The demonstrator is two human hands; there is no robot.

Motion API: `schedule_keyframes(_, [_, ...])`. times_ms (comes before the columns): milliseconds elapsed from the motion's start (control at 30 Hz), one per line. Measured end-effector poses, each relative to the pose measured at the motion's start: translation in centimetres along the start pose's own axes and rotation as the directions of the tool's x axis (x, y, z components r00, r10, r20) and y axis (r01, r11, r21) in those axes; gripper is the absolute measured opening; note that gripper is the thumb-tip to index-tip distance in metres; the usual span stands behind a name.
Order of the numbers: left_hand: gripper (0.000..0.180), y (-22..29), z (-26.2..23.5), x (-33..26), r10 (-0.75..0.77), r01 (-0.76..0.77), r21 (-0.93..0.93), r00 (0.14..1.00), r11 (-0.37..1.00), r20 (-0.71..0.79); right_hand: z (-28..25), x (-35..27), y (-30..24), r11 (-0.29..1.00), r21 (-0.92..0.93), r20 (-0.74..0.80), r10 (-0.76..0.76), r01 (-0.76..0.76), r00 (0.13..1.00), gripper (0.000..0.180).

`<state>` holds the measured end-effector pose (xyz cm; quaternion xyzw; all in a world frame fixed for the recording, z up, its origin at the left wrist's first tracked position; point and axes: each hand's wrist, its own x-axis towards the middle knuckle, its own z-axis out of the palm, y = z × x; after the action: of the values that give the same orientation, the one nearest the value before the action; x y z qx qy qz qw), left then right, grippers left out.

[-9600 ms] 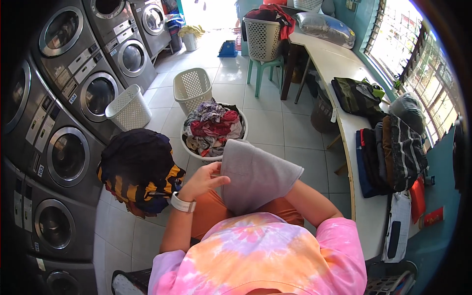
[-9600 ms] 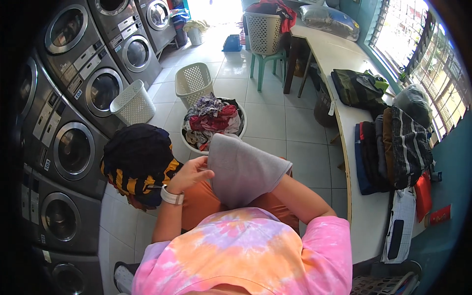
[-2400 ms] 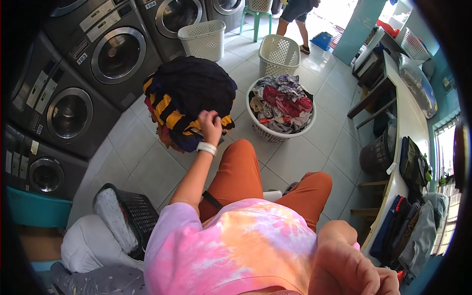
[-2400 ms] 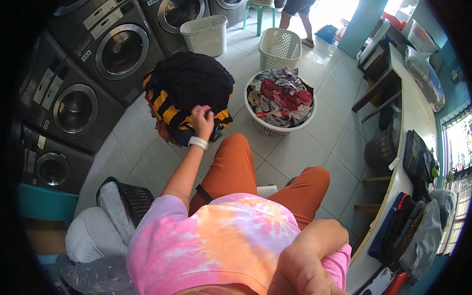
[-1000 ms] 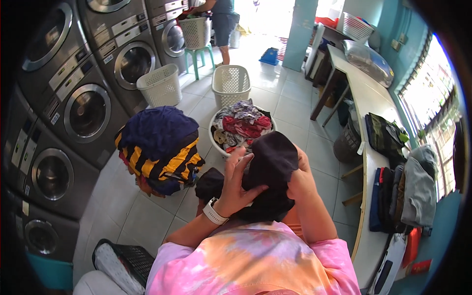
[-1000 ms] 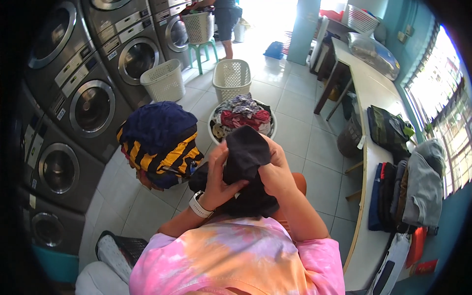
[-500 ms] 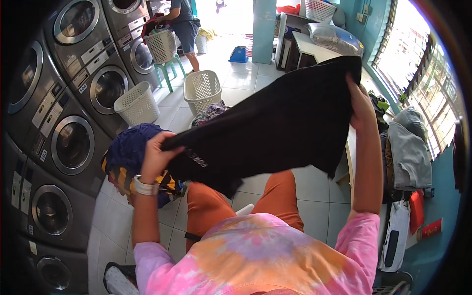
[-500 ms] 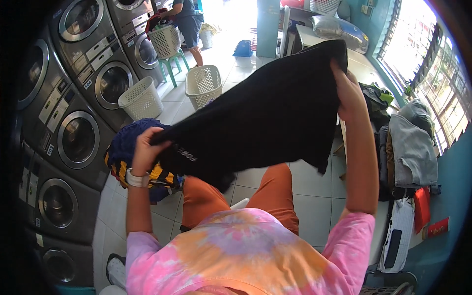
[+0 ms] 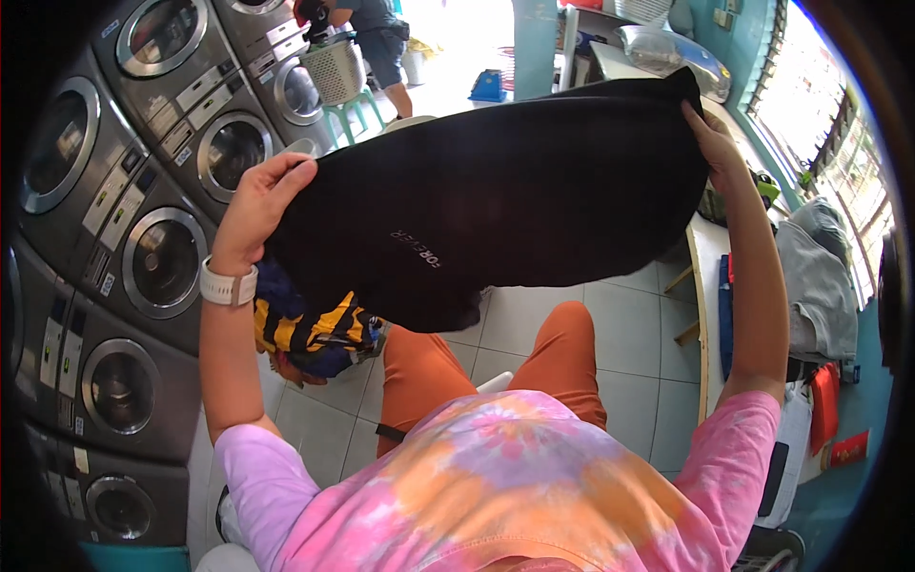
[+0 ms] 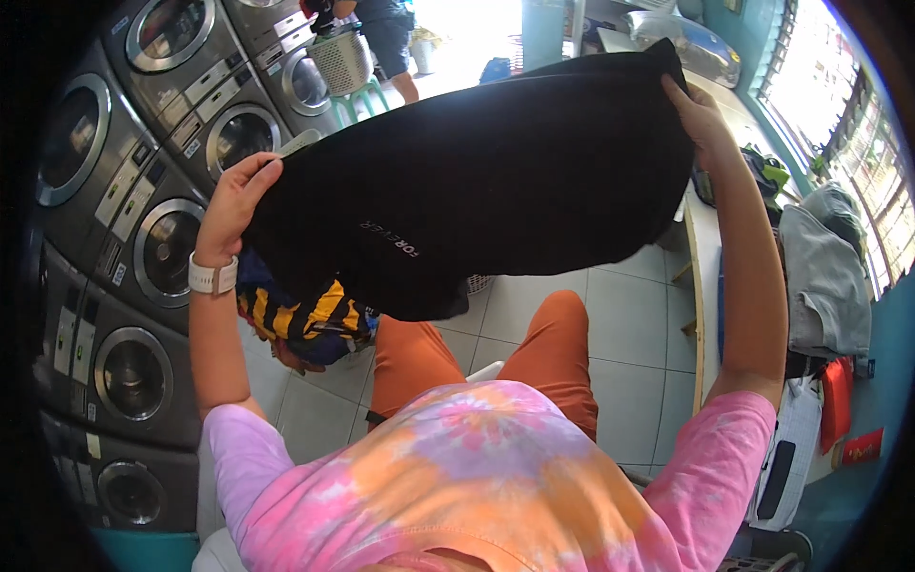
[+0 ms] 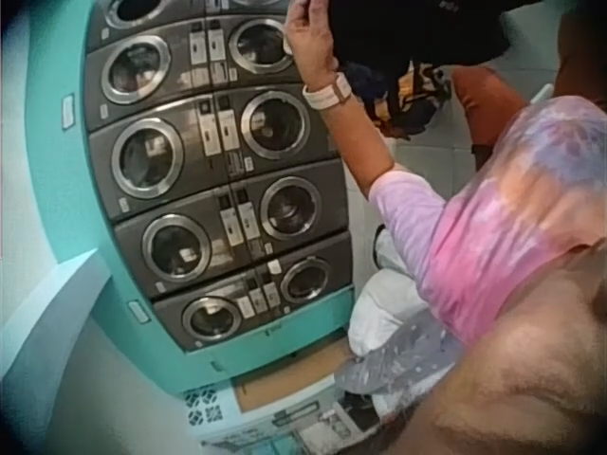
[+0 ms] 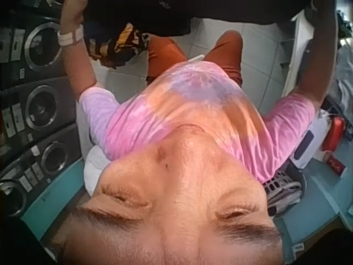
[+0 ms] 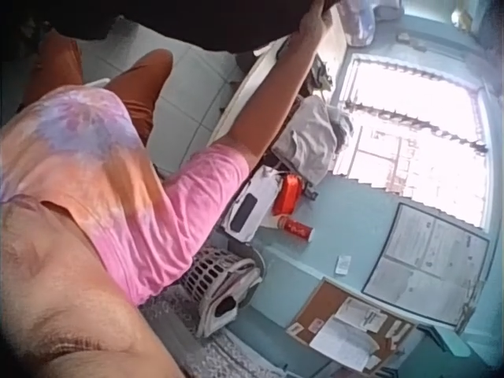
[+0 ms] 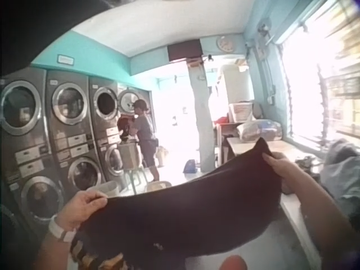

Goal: Fold various pieces of clothing including shirts, pants, and small items at a laundry shop.

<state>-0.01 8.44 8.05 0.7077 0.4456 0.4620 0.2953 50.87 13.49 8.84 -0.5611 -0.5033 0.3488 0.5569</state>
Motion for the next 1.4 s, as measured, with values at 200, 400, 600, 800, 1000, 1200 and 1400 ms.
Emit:
schedule_keyframes(200, [0.018,0.4,0.1,0.6,-0.091,0.090,-0.066,0.996,0.994,-0.011,-0.7,1.5,1.6,0.995,0.090,0.052,0.043,-0.048,0.998,0.045])
schedule_keyframes(400, [0.014,-0.1,0.8,1.5,0.217,-0.257,-0.113,0.934,0.960,-0.283,-0.5,-1.4,0.5,0.998,0.041,-0.040,-0.043,0.045,0.998,0.045])
schedule_keyframes(600, [0.009,-0.7,6.0,-0.6,0.294,-0.284,0.413,0.955,0.865,0.040,4.7,-7.5,0.6,0.898,0.311,0.187,0.265,-0.312,0.946,0.042])
schedule_keyframes(800, [0.013,-0.3,14.4,-4.5,0.264,-0.163,-0.225,0.790,0.961,0.554,10.9,-15.5,6.0,0.730,0.403,0.591,0.253,-0.552,0.766,0.031])
schedule_keyframes(1000, [0.052,-7.0,25.7,-10.7,0.047,0.386,-0.616,0.822,0.687,0.568,12.1,-19.8,12.0,0.700,0.350,0.638,0.308,-0.622,0.706,0.028])
schedule_keyframes(1200, [0.036,-4.1,27.9,-10.6,-0.012,0.159,-0.322,0.910,0.933,0.415,11.3,-21.6,14.7,0.659,0.454,0.579,0.293,-0.599,0.761,0.021])
schedule_keyframes(1400, [0.013,-5.6,28.6,-9.8,-0.116,0.233,-0.490,0.959,0.840,0.257,9.6,-19.8,14.8,0.928,0.194,0.346,0.239,-0.319,0.907,0.027])
